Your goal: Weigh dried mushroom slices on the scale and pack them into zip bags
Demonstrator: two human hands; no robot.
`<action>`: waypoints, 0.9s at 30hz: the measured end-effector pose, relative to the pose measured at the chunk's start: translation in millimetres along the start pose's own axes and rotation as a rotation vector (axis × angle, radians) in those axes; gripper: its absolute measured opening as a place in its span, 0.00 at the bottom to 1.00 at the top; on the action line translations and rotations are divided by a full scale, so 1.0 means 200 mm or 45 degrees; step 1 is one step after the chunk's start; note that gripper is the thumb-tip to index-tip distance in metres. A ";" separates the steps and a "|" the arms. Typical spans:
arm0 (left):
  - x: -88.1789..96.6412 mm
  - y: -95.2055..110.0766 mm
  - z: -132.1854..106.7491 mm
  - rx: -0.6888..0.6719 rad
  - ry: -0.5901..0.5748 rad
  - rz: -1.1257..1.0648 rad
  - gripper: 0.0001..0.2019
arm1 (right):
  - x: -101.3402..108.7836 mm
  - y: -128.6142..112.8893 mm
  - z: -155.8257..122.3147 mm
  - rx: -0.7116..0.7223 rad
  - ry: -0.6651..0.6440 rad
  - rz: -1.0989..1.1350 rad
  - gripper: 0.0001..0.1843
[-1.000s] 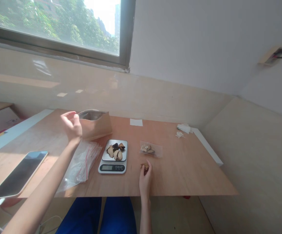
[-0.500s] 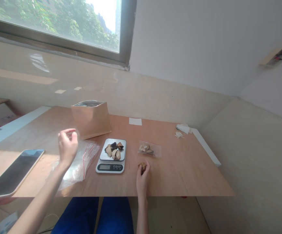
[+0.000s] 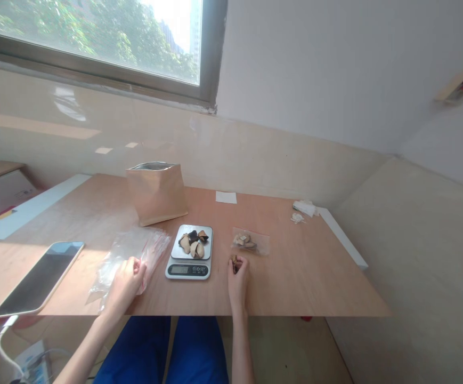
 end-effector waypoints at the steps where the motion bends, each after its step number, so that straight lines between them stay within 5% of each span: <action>1: 0.01 0.00 0.00 0.031 -0.024 -0.041 0.09 | -0.03 -0.02 0.03 0.028 -0.022 -0.009 0.17; 6: 0.10 0.02 -0.02 0.115 -0.033 -0.139 0.11 | -0.13 -0.16 0.20 0.195 0.018 -0.286 0.15; 10: 0.18 0.06 -0.05 0.163 0.030 -0.262 0.13 | -0.15 -0.33 0.16 0.219 0.156 -0.345 0.17; 12: 0.19 0.12 -0.07 0.097 0.007 -0.335 0.13 | -0.17 -0.44 0.05 0.266 0.016 -0.198 0.15; 15: 0.17 0.25 -0.11 -0.054 -0.096 -0.454 0.13 | -0.23 -0.61 -0.16 0.267 -0.501 0.062 0.14; 18: 0.15 0.35 -0.15 -0.176 -0.207 -0.557 0.13 | -0.26 -0.73 -0.28 0.267 -0.735 0.057 0.15; 21: 0.15 0.38 -0.16 -0.185 -0.232 -0.577 0.12 | -0.25 -0.74 -0.27 0.256 -0.766 0.051 0.17; 27: 0.27 0.32 -0.11 0.050 0.082 -0.444 0.13 | -0.19 -0.62 -0.15 0.131 -0.730 0.066 0.18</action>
Point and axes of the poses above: each hand's wrist, its own z-axis towards the middle knuckle, its own x-axis out of the back of the hand, y = z × x, the point moved 3 cm from there along z, towards the middle knuckle, and after that the axes turned 3 degrees about y, right-handed, at the moved point
